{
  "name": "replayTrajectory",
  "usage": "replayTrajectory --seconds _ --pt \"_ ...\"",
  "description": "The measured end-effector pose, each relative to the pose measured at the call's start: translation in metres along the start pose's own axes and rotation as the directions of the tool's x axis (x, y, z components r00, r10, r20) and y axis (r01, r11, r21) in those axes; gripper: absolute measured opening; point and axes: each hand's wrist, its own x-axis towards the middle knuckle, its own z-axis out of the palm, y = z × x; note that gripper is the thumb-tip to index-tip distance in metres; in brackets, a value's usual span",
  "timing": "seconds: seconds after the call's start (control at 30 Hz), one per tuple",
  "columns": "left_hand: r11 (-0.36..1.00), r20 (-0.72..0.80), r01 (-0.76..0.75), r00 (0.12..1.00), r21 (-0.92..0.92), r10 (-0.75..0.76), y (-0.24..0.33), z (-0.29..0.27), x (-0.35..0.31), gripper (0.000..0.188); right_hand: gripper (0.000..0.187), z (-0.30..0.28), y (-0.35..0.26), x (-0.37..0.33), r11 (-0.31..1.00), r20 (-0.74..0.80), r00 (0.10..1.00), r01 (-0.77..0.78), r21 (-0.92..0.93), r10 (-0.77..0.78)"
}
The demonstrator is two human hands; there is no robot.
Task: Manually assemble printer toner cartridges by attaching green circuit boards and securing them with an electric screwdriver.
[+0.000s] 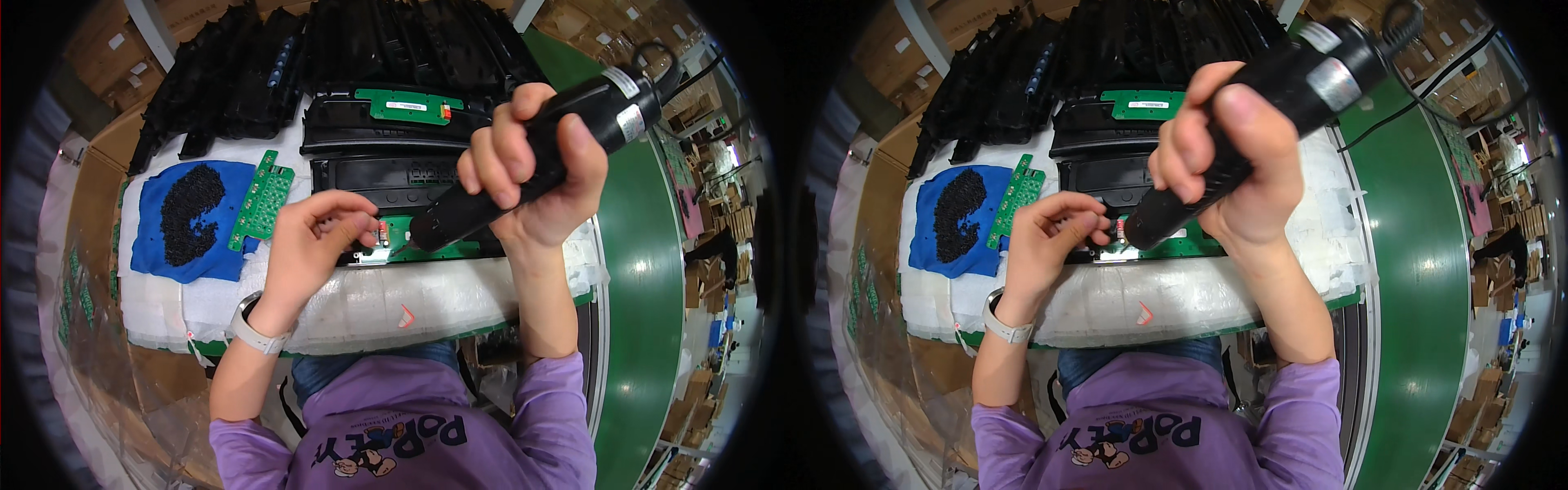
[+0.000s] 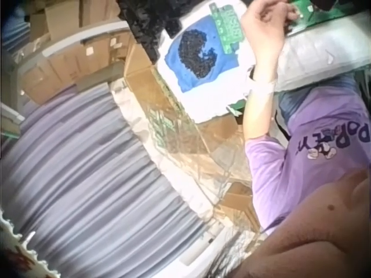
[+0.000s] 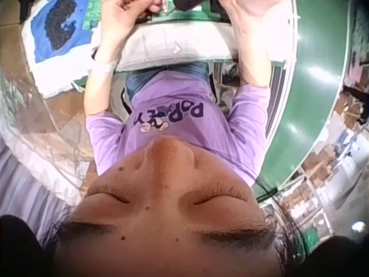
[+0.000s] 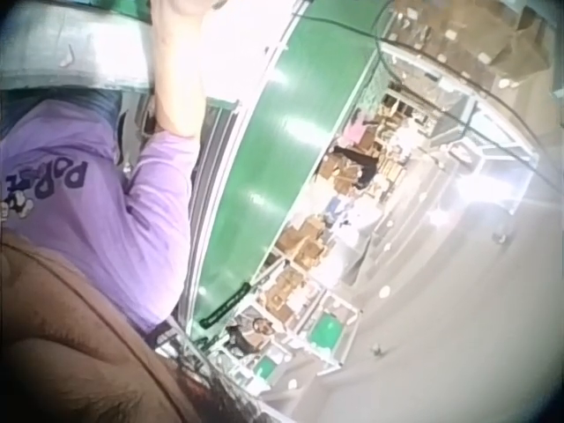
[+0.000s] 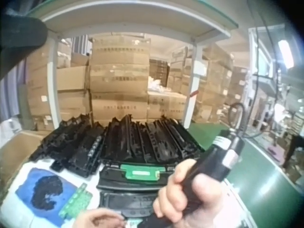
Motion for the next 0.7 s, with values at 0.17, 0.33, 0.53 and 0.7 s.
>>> replayTrajectory --seconds 0.17,0.33,0.53,0.7 --pt "0.999 -0.031 0.022 0.999 0.026 -0.022 -0.001 -0.004 0.001 0.012 0.034 0.007 0.005 -0.008 0.898 0.092 0.982 -0.113 -0.425 0.167" --pt "0.999 0.012 0.039 0.999 0.021 -0.039 -0.003 -0.003 0.0 0.013 0.038 0.012 0.013 -0.011 0.885 0.045 0.983 -0.139 -0.443 0.177" --pt "0.998 0.022 0.049 0.999 -0.038 -0.048 -0.005 -0.001 -0.001 0.014 0.029 0.019 0.021 -0.011 0.891 0.078 0.991 -0.061 -0.45 0.107" --pt "1.0 0.049 -0.023 0.999 0.01 0.022 -0.005 -0.001 -0.001 0.014 0.027 0.02 0.029 -0.012 0.83 0.156 0.985 0.024 -0.558 0.076"
